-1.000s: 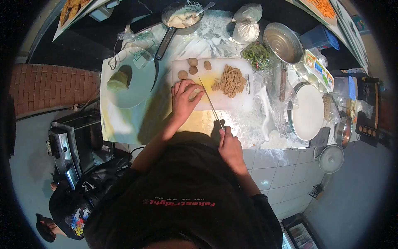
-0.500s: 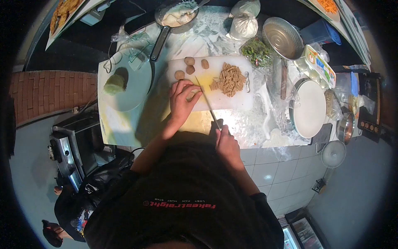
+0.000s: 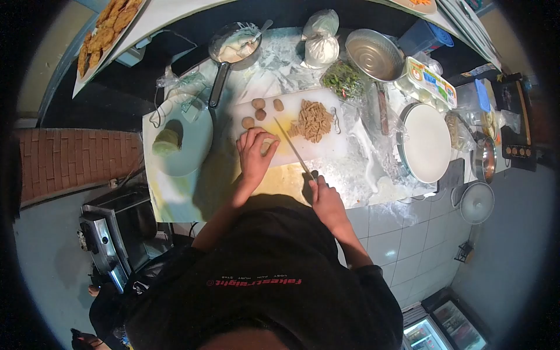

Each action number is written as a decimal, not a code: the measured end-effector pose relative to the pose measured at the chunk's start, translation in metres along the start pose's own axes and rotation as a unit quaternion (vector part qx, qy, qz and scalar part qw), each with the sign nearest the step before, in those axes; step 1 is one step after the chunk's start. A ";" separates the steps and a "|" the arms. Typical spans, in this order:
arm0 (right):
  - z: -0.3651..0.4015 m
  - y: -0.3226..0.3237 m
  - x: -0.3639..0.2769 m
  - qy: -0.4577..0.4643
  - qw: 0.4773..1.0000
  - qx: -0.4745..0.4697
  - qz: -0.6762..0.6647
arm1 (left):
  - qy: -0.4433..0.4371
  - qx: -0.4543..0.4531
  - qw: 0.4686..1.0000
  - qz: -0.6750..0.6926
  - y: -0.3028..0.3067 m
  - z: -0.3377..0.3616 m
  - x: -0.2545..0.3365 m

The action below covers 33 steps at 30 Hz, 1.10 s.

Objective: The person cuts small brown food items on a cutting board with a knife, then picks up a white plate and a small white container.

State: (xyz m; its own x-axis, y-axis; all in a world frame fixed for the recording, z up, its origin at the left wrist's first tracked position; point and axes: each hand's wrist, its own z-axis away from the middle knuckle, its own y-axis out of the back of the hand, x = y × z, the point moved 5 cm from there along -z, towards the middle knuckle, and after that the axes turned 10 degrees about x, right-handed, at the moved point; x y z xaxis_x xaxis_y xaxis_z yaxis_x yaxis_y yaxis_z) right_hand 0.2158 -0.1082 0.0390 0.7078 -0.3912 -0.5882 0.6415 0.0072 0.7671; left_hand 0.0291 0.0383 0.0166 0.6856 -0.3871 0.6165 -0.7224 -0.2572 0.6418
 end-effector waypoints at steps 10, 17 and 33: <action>0.012 -0.005 -0.014 -0.033 0.999 -0.004 0.028 | 0.005 0.003 1.000 0.006 0.001 0.002 0.001; 0.012 -0.009 -0.022 -0.040 0.997 -0.026 0.057 | 0.008 -0.009 1.000 0.002 0.000 0.002 -0.001; -0.004 -0.024 -0.013 0.011 0.993 0.004 0.114 | 0.023 0.009 1.000 0.018 0.001 0.003 -0.003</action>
State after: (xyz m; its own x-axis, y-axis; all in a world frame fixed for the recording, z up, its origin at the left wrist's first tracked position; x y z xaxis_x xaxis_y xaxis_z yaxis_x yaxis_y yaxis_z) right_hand 0.1923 -0.0999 0.0270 0.8408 -0.3598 -0.4044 0.4616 0.0863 0.8829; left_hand 0.0266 0.0368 0.0139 0.6627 -0.3544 0.6597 -0.7476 -0.2610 0.6108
